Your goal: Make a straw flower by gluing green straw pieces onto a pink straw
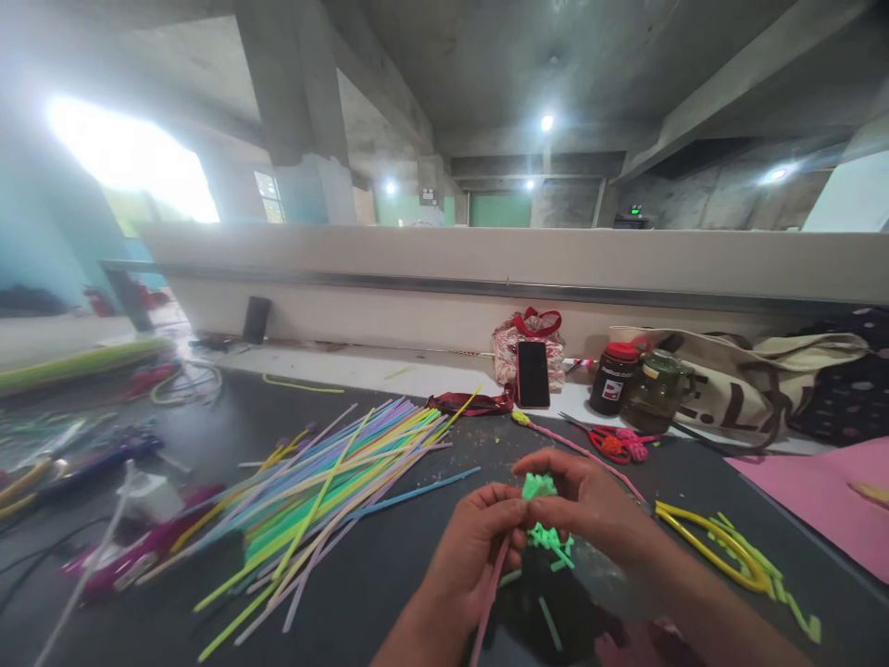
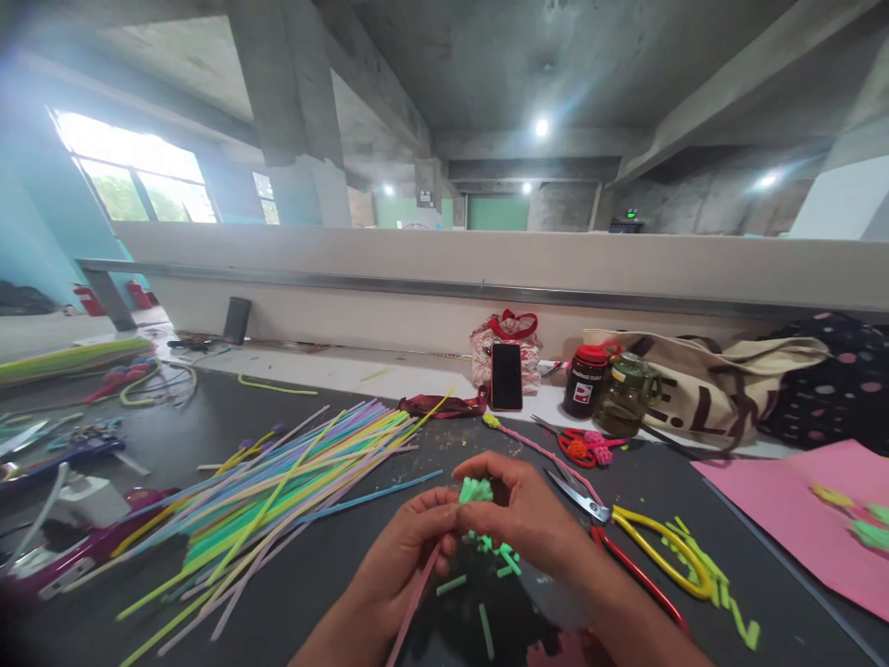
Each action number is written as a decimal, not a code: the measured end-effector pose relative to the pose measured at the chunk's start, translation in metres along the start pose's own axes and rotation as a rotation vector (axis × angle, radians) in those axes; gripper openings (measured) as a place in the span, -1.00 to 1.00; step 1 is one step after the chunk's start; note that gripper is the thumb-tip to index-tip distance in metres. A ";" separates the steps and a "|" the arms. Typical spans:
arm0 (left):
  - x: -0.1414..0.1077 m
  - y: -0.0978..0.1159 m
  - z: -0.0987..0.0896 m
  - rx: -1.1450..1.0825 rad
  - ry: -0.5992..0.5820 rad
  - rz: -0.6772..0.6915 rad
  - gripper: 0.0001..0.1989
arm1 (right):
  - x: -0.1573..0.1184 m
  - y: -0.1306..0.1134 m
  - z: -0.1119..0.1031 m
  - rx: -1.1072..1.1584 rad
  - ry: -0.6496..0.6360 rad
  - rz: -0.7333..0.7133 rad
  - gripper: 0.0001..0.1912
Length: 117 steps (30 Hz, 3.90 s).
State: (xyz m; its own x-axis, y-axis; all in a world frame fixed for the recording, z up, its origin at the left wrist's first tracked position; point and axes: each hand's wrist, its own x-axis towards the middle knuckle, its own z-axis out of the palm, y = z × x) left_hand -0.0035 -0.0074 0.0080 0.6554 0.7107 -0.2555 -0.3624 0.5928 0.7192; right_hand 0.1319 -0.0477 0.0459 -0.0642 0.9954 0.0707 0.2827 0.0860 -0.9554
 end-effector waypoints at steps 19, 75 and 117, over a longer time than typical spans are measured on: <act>0.000 0.004 -0.008 -0.222 -0.227 -0.218 -0.82 | -0.004 0.001 -0.014 -0.279 -0.133 -0.162 -0.61; 0.003 -0.003 -0.004 -0.078 -0.211 -0.148 -0.91 | 0.004 0.008 -0.014 0.107 -0.131 0.047 -0.68; -0.005 -0.004 -0.001 0.021 -0.288 -0.079 -0.71 | -0.008 -0.007 -0.019 -0.210 -0.107 -0.226 -0.55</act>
State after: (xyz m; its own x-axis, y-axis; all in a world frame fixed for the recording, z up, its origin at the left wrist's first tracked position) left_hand -0.0064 -0.0129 0.0059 0.8432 0.5242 -0.1192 -0.2914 0.6320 0.7181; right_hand 0.1483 -0.0554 0.0570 -0.2453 0.9409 0.2333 0.4405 0.3226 -0.8378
